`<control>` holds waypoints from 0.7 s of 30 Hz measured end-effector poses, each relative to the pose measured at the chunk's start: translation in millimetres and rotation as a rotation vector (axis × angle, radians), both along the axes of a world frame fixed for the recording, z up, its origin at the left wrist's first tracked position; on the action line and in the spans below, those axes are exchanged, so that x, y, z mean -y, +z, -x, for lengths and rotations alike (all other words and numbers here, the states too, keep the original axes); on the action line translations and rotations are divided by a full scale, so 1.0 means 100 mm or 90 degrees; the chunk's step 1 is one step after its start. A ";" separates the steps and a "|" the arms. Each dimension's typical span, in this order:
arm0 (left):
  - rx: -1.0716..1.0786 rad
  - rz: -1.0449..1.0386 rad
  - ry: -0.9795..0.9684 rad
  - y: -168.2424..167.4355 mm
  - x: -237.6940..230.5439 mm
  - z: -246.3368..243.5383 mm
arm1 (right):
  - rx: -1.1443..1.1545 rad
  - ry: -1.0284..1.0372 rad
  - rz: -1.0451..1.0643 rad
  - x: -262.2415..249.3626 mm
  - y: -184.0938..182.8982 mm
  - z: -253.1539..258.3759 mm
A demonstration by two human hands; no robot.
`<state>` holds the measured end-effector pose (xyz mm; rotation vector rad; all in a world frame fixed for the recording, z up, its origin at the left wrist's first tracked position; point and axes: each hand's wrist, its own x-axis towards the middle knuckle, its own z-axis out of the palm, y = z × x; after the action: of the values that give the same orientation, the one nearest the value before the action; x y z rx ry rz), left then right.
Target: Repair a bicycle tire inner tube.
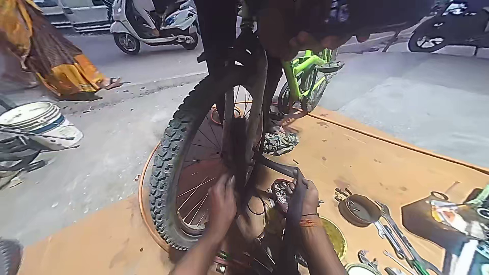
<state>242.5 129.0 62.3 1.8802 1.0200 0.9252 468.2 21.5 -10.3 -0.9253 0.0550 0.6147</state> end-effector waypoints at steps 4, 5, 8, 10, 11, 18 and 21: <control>0.043 -0.007 0.065 0.39 -0.39 -0.26 | 0.080 -0.212 0.085 0.17 -0.03 0.08; 0.045 -0.003 0.073 0.39 -0.47 -0.33 | 0.081 -0.253 0.098 0.19 0.03 0.16; 0.022 -0.034 0.039 0.32 -0.53 -0.34 | 0.105 -0.255 0.088 0.24 0.12 0.41; 0.033 -0.024 0.005 0.16 -0.38 -0.22 | 0.152 -0.212 0.078 0.35 0.09 0.49; 0.068 -0.022 -0.032 0.07 -0.26 -0.15 | 0.184 -0.185 0.056 0.40 0.07 0.51; -0.191 0.299 -0.294 0.22 1.36 0.31 | 0.462 0.032 0.124 0.75 0.16 0.95; -0.115 0.286 -0.384 -0.35 1.57 0.56 | 0.582 0.076 0.100 0.73 0.24 1.05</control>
<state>186.7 -28.4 27.7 1.7405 0.6245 0.1586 363.6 -51.4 13.7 -1.2968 -0.7831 0.2518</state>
